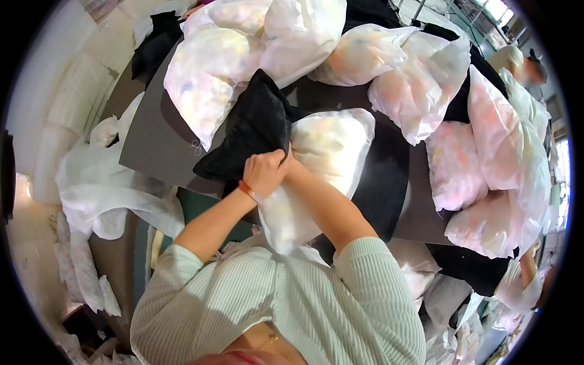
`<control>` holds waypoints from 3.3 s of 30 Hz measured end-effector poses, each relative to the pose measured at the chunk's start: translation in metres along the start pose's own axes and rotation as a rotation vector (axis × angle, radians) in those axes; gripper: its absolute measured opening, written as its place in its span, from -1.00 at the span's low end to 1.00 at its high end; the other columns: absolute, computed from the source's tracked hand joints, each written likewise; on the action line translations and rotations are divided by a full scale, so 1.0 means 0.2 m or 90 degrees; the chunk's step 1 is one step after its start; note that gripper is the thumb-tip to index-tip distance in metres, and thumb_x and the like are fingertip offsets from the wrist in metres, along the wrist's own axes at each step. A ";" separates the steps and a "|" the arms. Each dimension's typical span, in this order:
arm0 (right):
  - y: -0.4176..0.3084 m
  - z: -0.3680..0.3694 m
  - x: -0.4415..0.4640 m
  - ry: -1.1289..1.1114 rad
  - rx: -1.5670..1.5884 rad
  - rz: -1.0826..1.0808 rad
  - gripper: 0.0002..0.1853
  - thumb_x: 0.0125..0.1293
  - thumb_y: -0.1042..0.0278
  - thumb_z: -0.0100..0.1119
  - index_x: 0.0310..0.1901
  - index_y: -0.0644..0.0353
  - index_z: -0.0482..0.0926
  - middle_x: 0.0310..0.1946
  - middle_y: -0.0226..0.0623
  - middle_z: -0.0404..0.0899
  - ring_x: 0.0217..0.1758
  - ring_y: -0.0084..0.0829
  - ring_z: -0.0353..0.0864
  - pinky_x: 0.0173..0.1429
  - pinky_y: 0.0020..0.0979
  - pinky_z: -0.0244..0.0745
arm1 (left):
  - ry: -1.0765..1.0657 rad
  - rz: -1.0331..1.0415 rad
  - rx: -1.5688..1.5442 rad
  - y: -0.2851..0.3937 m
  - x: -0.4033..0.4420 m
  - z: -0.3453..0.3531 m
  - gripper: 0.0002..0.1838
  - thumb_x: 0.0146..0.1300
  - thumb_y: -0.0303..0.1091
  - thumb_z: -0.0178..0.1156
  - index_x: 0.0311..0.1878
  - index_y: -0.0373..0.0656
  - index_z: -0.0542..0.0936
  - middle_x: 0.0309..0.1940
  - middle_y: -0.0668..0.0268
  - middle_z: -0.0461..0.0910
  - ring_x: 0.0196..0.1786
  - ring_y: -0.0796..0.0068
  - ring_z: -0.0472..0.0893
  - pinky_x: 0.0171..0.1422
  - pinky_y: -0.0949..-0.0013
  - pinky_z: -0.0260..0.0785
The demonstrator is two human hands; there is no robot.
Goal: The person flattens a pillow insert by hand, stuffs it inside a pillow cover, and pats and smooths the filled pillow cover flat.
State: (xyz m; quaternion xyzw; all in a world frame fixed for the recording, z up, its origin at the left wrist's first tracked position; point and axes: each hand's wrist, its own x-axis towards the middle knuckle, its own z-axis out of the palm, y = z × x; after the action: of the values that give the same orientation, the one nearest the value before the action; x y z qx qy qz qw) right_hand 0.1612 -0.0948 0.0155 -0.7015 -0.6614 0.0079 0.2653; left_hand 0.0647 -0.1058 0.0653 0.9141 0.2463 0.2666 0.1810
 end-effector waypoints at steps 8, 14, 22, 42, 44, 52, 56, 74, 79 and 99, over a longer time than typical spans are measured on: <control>-0.06 0.14 -0.10 0.096 -0.010 0.047 -0.42 0.12 -0.10 0.13 0.17 -0.06 0.39 0.13 -0.26 0.42 0.28 -0.15 0.28 0.37 -0.16 0.13 | -0.095 -0.084 0.145 -0.19 0.43 0.11 -0.77 0.18 -0.21 0.14 -0.30 -0.20 0.46 -0.43 -0.01 0.62 -0.37 -0.03 0.65 -0.27 0.08 0.52; 0.04 0.17 -0.01 0.104 0.099 0.115 -0.44 0.05 0.01 0.21 0.09 0.05 0.44 0.07 -0.17 0.47 0.23 -0.08 0.34 0.33 -0.14 0.18 | -0.060 0.012 0.094 -0.06 0.31 0.15 -0.86 0.18 -0.35 0.10 -0.36 -0.21 0.43 -0.50 0.01 0.61 -0.42 -0.03 0.64 -0.33 0.04 0.50; -0.03 -0.18 -0.08 0.092 0.116 0.120 -0.45 0.01 0.13 0.27 0.05 0.19 0.47 0.04 -0.05 0.49 0.21 0.01 0.38 0.30 -0.09 0.21 | 0.057 -0.081 0.120 -0.21 0.25 0.04 -0.87 0.23 -0.33 0.12 -0.33 -0.13 0.39 -0.52 0.12 0.59 -0.44 0.05 0.62 -0.41 0.06 0.46; 0.28 0.22 0.44 0.145 0.045 0.099 -0.68 0.21 0.30 0.06 -0.03 0.24 0.52 -0.15 -0.18 0.56 -0.05 -0.21 0.51 0.13 -0.16 0.36 | -0.045 -0.163 -0.216 -0.21 0.24 0.02 -0.76 0.18 -0.30 0.23 -0.45 -0.24 0.45 -0.56 0.05 0.53 -0.42 -0.03 0.56 -0.33 0.08 0.38; 0.29 0.25 0.46 0.160 0.055 0.108 -0.69 0.22 0.30 0.07 -0.03 0.22 0.53 -0.17 -0.20 0.57 -0.07 -0.22 0.53 0.10 -0.17 0.38 | -0.060 -0.184 -0.216 -0.26 0.17 0.01 -0.82 0.16 -0.36 0.22 -0.42 -0.22 0.44 -0.51 0.07 0.54 -0.37 -0.01 0.56 -0.29 0.10 0.39; 0.12 0.05 0.08 0.100 -0.027 -0.247 -0.71 0.25 0.26 0.07 -0.02 0.08 0.59 -0.15 -0.23 0.62 -0.08 -0.26 0.59 0.00 -0.19 0.47 | 0.120 -0.128 -0.035 -0.44 -0.09 -0.08 -0.74 -0.02 -0.48 0.24 -0.24 -0.14 0.41 -0.31 0.23 0.45 -0.18 0.15 0.52 -0.16 0.18 0.42; 0.05 -0.12 0.04 -0.445 -0.022 -0.111 -0.75 0.26 0.19 0.05 -0.11 -0.02 0.64 -0.05 -0.24 0.59 0.09 -0.18 0.51 0.14 -0.14 0.37 | 0.117 -0.123 -0.065 -0.41 -0.17 -0.07 -0.74 -0.02 -0.47 0.26 -0.25 -0.13 0.42 -0.30 0.26 0.47 -0.18 0.18 0.54 -0.18 0.20 0.44; 0.16 0.30 0.09 -0.319 0.280 -0.101 -0.82 0.21 0.38 0.08 -0.16 0.16 0.55 -0.18 -0.26 0.54 0.02 -0.20 0.56 0.03 -0.19 0.48 | 0.184 -0.078 -0.054 -0.49 -0.09 -0.01 -0.75 0.12 -0.21 0.26 -0.39 -0.10 0.40 -0.45 0.31 0.48 -0.31 0.29 0.58 -0.34 0.27 0.46; 0.15 0.26 0.07 -0.242 0.234 -0.321 -0.83 0.22 0.40 0.08 -0.15 0.12 0.57 -0.18 -0.24 0.57 0.02 -0.28 0.57 0.05 -0.23 0.48 | 0.281 -0.066 0.010 -0.50 -0.12 -0.01 -0.68 0.13 -0.09 0.28 -0.44 -0.07 0.40 -0.52 0.34 0.45 -0.44 0.33 0.57 -0.47 0.31 0.42; 0.01 -0.65 -0.25 -0.246 0.200 -0.056 -0.66 0.15 0.43 0.24 0.01 0.20 0.56 0.05 -0.20 0.54 0.15 -0.24 0.50 0.22 -0.29 0.39 | 0.136 0.020 0.022 -0.52 -0.07 0.06 -0.84 0.26 -0.24 0.22 -0.26 -0.05 0.46 -0.43 0.24 0.57 -0.38 0.12 0.60 -0.38 0.14 0.45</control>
State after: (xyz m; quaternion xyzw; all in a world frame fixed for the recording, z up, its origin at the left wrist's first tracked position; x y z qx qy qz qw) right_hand 0.2031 -0.1878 0.1096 -0.6075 -0.7206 0.2326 0.2400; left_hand 0.0247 -0.0317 0.0021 0.8871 0.2548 0.3609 0.1336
